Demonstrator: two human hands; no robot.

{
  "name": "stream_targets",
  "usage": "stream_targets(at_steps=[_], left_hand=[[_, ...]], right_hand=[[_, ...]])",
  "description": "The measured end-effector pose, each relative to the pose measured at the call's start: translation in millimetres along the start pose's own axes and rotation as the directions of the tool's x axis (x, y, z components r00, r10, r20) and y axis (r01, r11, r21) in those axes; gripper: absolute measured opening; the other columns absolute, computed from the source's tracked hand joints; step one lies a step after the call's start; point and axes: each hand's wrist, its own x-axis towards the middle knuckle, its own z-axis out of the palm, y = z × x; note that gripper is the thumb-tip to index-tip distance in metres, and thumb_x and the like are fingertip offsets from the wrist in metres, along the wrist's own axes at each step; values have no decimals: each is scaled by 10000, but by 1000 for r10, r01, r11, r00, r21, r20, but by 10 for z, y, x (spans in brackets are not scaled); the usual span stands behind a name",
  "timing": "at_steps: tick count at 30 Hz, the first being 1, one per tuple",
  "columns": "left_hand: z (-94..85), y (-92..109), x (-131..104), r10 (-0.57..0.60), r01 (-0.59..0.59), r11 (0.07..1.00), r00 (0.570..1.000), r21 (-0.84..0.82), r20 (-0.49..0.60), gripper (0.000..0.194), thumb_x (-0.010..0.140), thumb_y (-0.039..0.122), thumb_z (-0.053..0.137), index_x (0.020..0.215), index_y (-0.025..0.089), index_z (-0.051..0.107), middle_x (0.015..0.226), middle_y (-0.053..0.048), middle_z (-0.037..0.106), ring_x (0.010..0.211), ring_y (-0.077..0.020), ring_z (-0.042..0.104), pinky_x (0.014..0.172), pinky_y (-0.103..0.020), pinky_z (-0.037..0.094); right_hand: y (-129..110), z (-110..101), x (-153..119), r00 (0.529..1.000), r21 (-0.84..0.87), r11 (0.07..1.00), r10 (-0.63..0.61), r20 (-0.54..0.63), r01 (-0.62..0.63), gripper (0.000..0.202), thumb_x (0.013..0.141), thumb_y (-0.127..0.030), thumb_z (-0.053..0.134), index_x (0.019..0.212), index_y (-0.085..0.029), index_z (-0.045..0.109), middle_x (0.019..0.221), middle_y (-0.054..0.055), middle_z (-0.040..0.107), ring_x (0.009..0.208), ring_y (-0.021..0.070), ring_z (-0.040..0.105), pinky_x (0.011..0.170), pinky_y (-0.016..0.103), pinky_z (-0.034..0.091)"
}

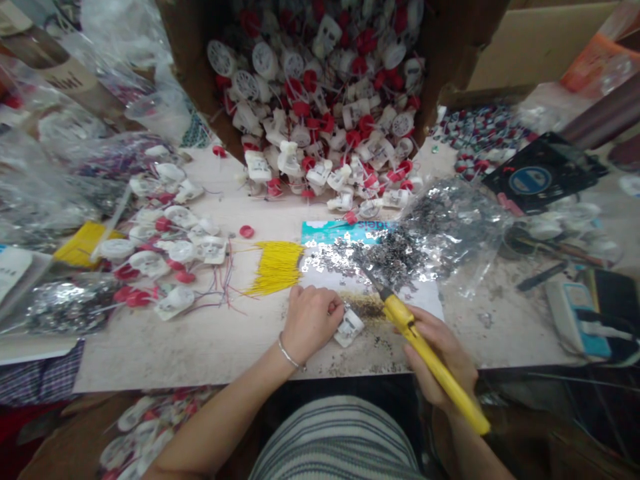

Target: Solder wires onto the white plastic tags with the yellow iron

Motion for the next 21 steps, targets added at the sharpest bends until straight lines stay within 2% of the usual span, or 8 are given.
stream_targets(at_steps=[2, 3, 7, 10, 13, 17, 19, 21], left_hand=[[-4, 3, 3, -4, 4, 1000, 1000, -8, 0, 149, 809, 254, 556, 695, 214, 644, 686, -5, 659, 724, -206, 571, 711, -362, 296], [-6, 4, 3, -5, 5, 1000, 1000, -10, 1, 147, 809, 250, 556, 698, 215, 646, 685, -4, 660, 724, -207, 573, 710, -362, 296], [-18, -8, -6, -5, 5, 1000, 1000, 2, 3, 134, 814, 243, 548, 737, 215, 655, 703, -7, 672, 733, -210, 587, 713, -360, 301], [-28, -22, -29, -5, 5, 1000, 1000, 27, 21, 168, 823, 252, 533, 705, 203, 643, 701, -16, 674, 724, -208, 594, 704, -356, 307], [-32, -21, -63, -13, 11, 999, 999, 43, 39, 212, 838, 260, 519, 675, 198, 639, 695, -21, 674, 704, -202, 595, 697, -355, 317], [-68, -57, -115, 17, -15, 999, 998, -35, 56, 203, 864, 310, 527, 767, 212, 676, 750, -25, 681, 742, -202, 599, 702, -342, 350], [-119, -146, -129, 54, -48, 993, 997, -110, 54, 225, 892, 325, 499, 830, 217, 685, 793, -30, 683, 766, -192, 601, 700, -323, 374], [-187, -294, -121, 23, -25, 996, 999, -80, -28, 234, 908, 292, 469, 870, 203, 683, 829, -48, 680, 794, -197, 598, 709, -322, 389]], right_hand=[[35, 217, -21, 1000, -1, 1000, 17, 12, -17, 277, 744, -14, 568, 899, -237, 624, 1328, 39, 497, 1058, 217, 631, 781, 337, 606], [54, 325, -24, 1000, -14, 1000, -21, 8, 21, 251, 732, -4, 581, 837, -228, 619, 1320, 30, 493, 1057, 211, 629, 793, 334, 602], [137, 588, 7, 992, -47, 992, -111, 61, 114, 194, 732, -37, 599, 796, -220, 608, 1310, 34, 471, 1093, 188, 599, 842, 308, 582], [207, 581, 76, 991, -49, 993, -102, 92, 106, 158, 719, -61, 628, 765, -208, 591, 1292, 52, 467, 1066, 186, 602, 848, 312, 578], [295, 524, 186, 987, -159, 975, -148, 60, 156, 186, 745, -70, 618, 852, -222, 607, 1326, 51, 434, 1123, 197, 568, 881, 320, 570], [373, 506, 322, 974, -291, 945, -92, 209, 152, 317, 823, -79, 519, 1073, -262, 589, 1411, 46, 376, 1239, 222, 490, 993, 362, 504], [383, 526, 351, 962, -270, 951, -77, 262, 149, 320, 842, -84, 495, 1095, -259, 583, 1425, 53, 365, 1207, 211, 522, 977, 339, 514], [393, 563, 355, 959, -197, 964, -124, 255, 177, 283, 848, -105, 503, 1067, -260, 595, 1423, 47, 370, 1148, 188, 565, 915, 293, 548]])
